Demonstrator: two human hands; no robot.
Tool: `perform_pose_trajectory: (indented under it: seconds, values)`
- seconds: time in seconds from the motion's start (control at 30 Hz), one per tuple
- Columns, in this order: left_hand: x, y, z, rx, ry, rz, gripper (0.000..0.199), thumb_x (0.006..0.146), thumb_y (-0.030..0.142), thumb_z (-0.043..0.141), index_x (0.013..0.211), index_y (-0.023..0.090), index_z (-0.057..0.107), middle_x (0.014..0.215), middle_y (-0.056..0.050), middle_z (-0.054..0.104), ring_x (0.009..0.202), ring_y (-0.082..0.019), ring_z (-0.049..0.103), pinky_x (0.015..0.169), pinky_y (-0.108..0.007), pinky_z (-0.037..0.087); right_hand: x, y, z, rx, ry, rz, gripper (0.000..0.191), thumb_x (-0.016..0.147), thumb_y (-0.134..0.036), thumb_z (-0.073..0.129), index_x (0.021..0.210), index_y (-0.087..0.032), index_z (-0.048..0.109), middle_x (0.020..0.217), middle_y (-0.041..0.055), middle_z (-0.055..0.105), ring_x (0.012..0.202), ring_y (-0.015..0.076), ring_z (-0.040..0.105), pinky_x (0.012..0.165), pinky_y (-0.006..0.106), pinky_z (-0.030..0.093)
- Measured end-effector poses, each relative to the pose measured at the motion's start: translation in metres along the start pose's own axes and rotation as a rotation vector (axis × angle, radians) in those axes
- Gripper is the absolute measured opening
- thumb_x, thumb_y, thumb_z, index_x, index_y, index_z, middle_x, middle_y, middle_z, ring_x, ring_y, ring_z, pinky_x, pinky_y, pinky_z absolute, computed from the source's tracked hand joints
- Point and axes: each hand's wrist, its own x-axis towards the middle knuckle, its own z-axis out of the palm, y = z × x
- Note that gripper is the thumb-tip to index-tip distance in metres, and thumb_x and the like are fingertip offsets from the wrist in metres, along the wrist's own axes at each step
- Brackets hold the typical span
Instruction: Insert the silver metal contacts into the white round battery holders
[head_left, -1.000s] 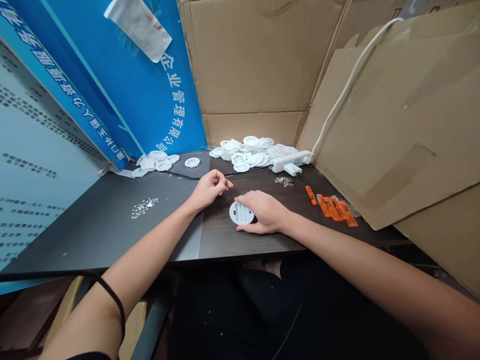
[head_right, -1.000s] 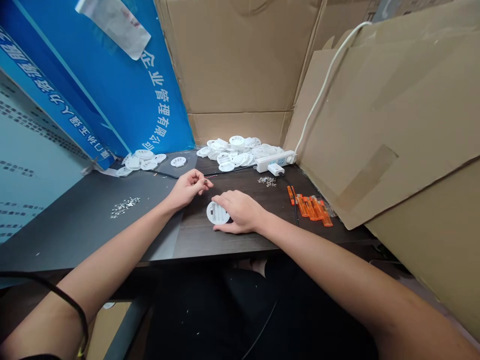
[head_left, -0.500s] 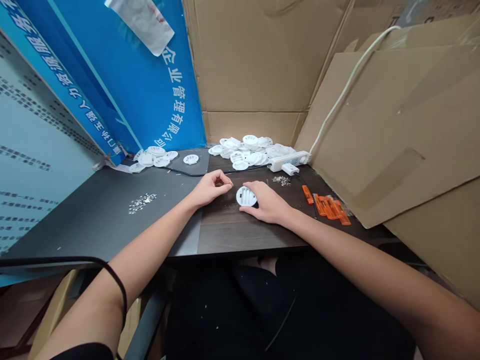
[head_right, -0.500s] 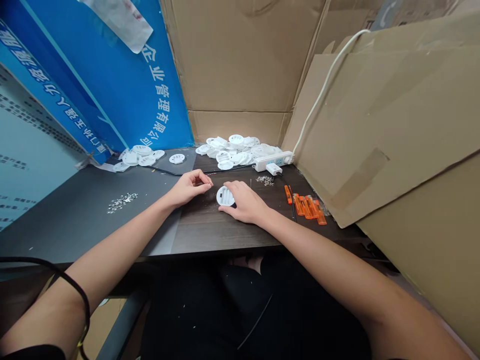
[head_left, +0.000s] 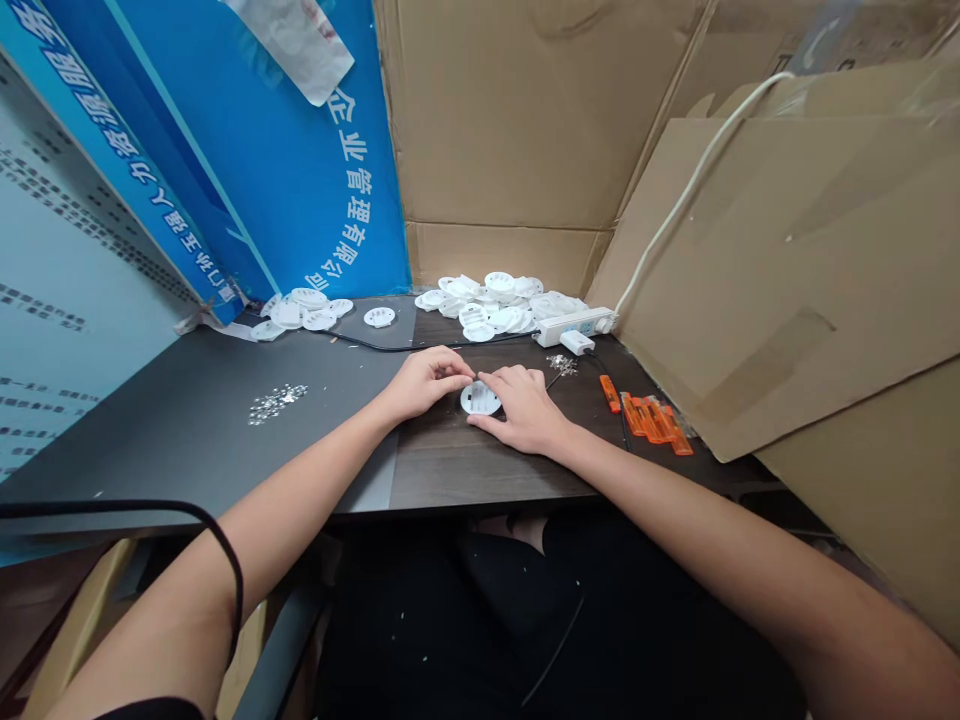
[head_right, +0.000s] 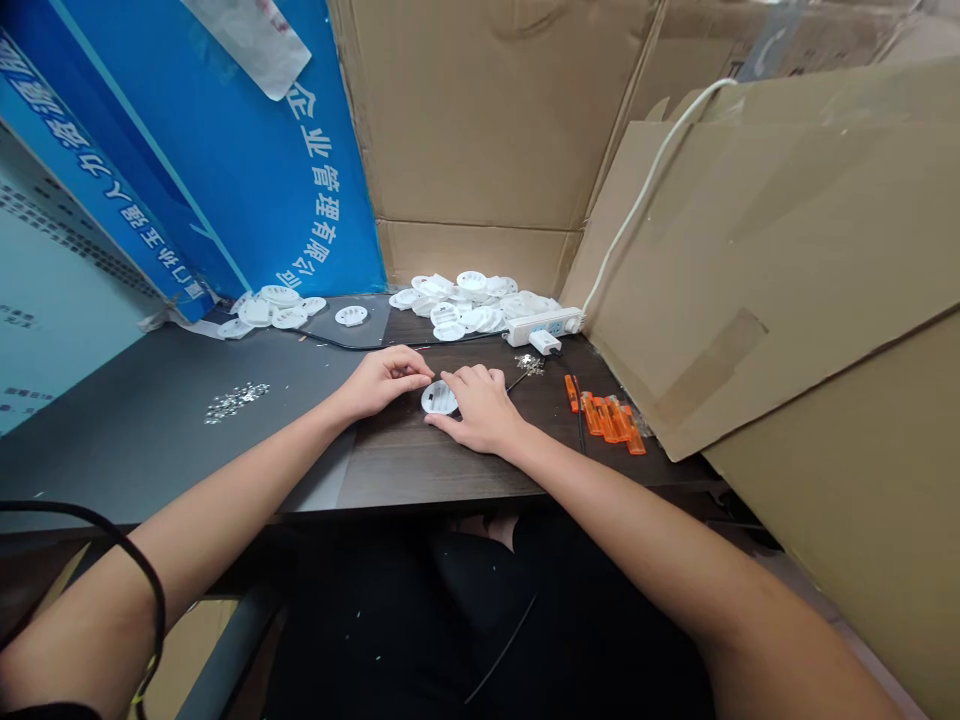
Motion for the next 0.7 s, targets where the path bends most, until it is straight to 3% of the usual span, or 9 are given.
perform_pose_trajectory:
  seconds: [0.17, 0.4, 0.6, 0.7]
  values:
    - [-0.001, 0.001, 0.003, 0.059, 0.041, -0.054, 0.031, 0.088, 0.045, 0.067, 0.096, 0.016, 0.076, 0.093, -0.006, 0.075, 0.077, -0.015, 0.064, 0.072, -0.025, 0.048, -0.001, -0.004, -0.003, -0.063, 0.027, 0.026, 0.082, 0.09, -0.073, 0.064, 0.145, -0.012, 0.057, 0.136, 0.0165, 0.059, 0.122, 0.0325, 0.049, 0.1, 0.051, 0.032]
    - [-0.002, 0.005, 0.005, 0.132, 0.029, -0.094, 0.021, 0.084, 0.034, 0.067, 0.093, 0.017, 0.075, 0.088, -0.003, 0.074, 0.074, -0.014, 0.062, 0.07, -0.026, 0.046, -0.004, -0.004, -0.007, -0.082, 0.082, 0.096, 0.078, 0.078, -0.077, 0.072, 0.128, -0.018, 0.068, 0.123, 0.0137, 0.065, 0.115, 0.0334, 0.051, 0.096, 0.051, 0.031]
    - [0.003, 0.002, 0.012, 0.28, -0.036, 0.129, 0.019, 0.088, 0.03, 0.06, 0.087, 0.017, 0.073, 0.099, -0.005, 0.073, 0.085, -0.016, 0.064, 0.076, -0.027, 0.046, -0.005, 0.0, -0.006, -0.009, 0.087, 0.097, 0.066, 0.081, -0.07, 0.075, 0.126, -0.021, 0.07, 0.121, 0.0093, 0.066, 0.114, 0.03, 0.052, 0.095, 0.049, 0.03]
    - [0.006, -0.003, 0.016, 0.317, -0.053, 0.17, 0.018, 0.088, 0.028, 0.059, 0.082, 0.017, 0.071, 0.097, -0.005, 0.072, 0.091, -0.018, 0.064, 0.082, -0.029, 0.047, -0.004, 0.001, -0.005, -0.001, 0.091, 0.072, 0.06, 0.082, -0.068, 0.074, 0.121, -0.022, 0.073, 0.118, 0.0086, 0.066, 0.112, 0.0289, 0.052, 0.094, 0.048, 0.029]
